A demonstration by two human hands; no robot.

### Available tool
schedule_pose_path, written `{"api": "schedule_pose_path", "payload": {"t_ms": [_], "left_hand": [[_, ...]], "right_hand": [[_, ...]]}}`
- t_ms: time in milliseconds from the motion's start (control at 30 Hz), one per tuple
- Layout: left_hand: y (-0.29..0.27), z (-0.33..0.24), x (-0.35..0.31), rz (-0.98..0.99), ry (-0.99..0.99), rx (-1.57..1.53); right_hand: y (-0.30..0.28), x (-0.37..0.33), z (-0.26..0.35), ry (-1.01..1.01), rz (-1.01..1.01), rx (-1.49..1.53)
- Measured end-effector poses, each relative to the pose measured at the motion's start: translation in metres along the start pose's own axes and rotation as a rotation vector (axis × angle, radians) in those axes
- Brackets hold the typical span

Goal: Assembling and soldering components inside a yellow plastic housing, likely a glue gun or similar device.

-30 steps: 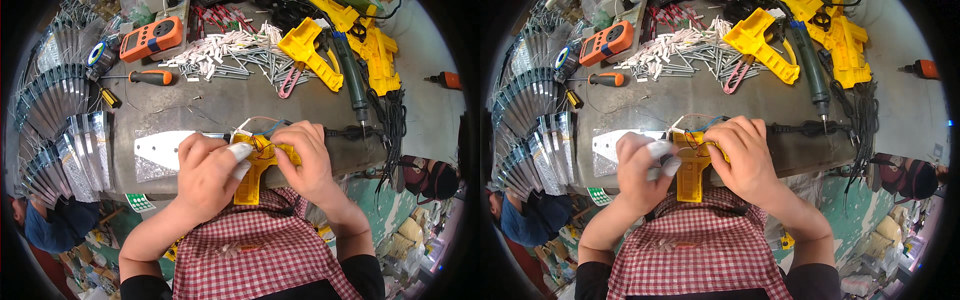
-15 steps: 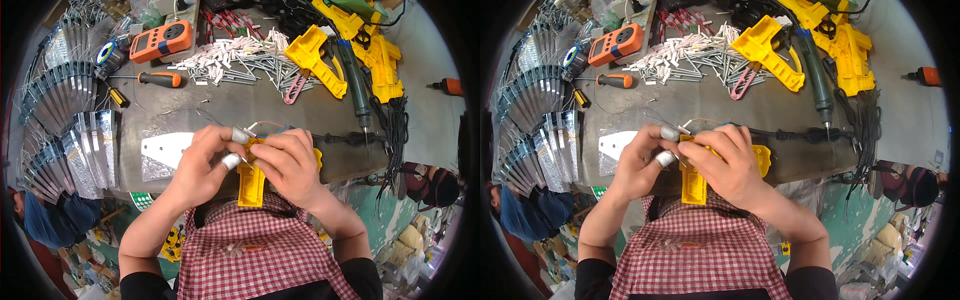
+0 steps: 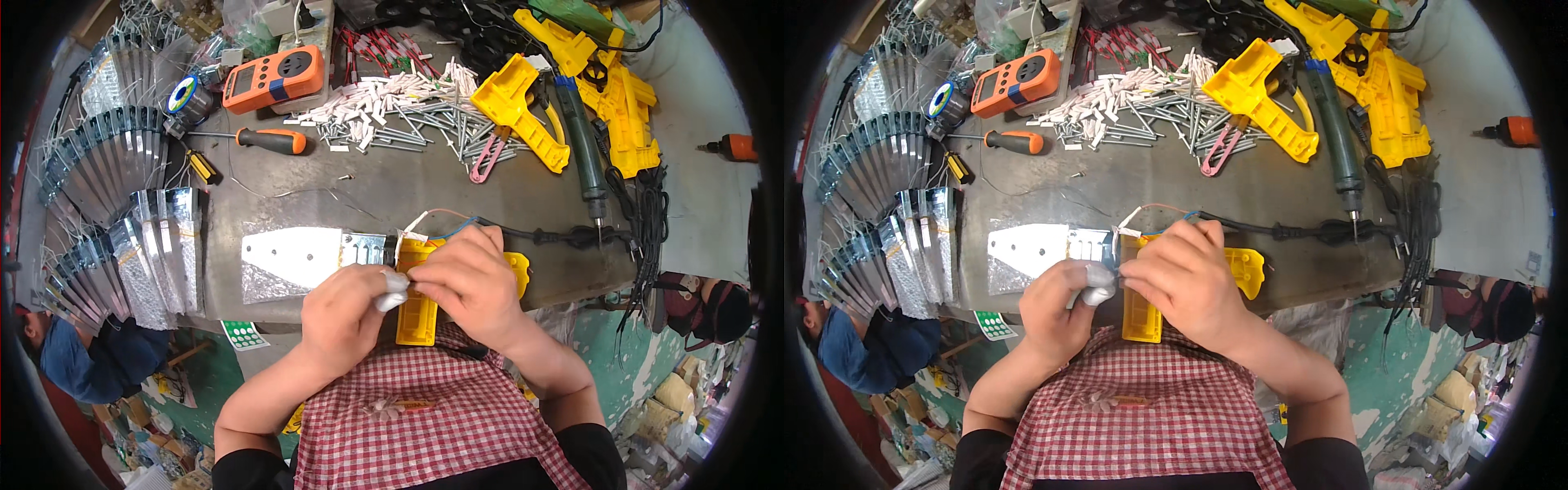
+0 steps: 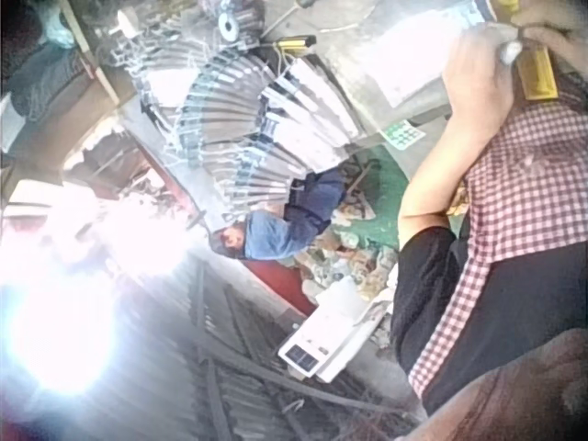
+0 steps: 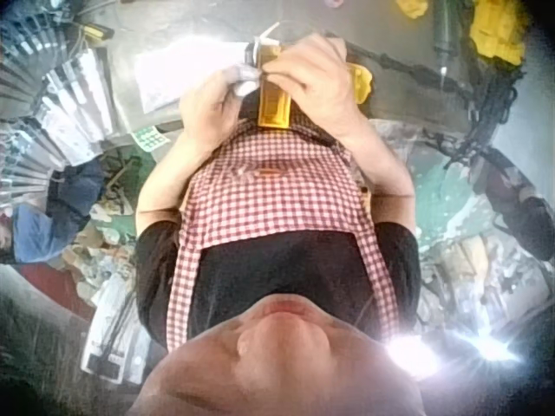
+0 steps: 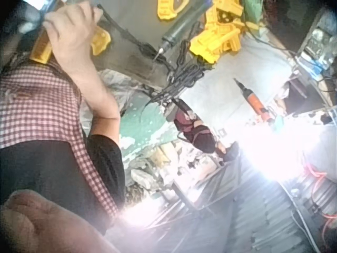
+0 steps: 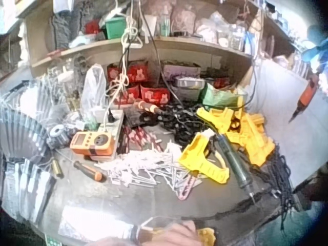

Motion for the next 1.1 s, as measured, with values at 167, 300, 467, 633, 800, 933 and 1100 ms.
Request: {"api": "schedule_pose_path", "payload": {"t_ms": [167,300,467,633,800,933,1100], "left_hand": [[-0.003,0.004,-0.01,0.245,-0.839,-0.591],[-0.006,0.01,-0.007,0.145,-0.49,-0.367],[0.001,0.018,0.009,0.042,-0.217,-0.135],[-0.006,0.056,0.04,0.144,-0.582,-0.205],[-0.004,0.1,0.085,0.168,-0.245,0.369],[0.012,0.112,0.086,0.228,-0.126,0.529],[0.007,0.11,0.093,0.299,-0.042,0.52]], "right_hand": [[0.01,-0.003,0.003,-0.095,-0.081,-0.192],[0.011,-0.002,0.003,-0.149,0.02,-0.211],[0.015,0.006,0.001,-0.085,-0.057,-0.178],[0.014,0.008,-0.006,-0.057,-0.098,-0.221],[0.01,0.022,-0.013,-0.14,-0.096,-0.259],[0.011,0.021,-0.016,-0.133,-0.091,-0.25],[0.009,0.022,-0.013,-0.088,-0.095,-0.209]]}}
Point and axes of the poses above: each hand's wrist, its own x-axis towards the middle knuckle, its own y-axis out of the palm, z = x × y, the point moved 2 cm from there along x, towards the middle knuckle, and after that the axes turned 9 degrees about x, right-handed, at the moved point
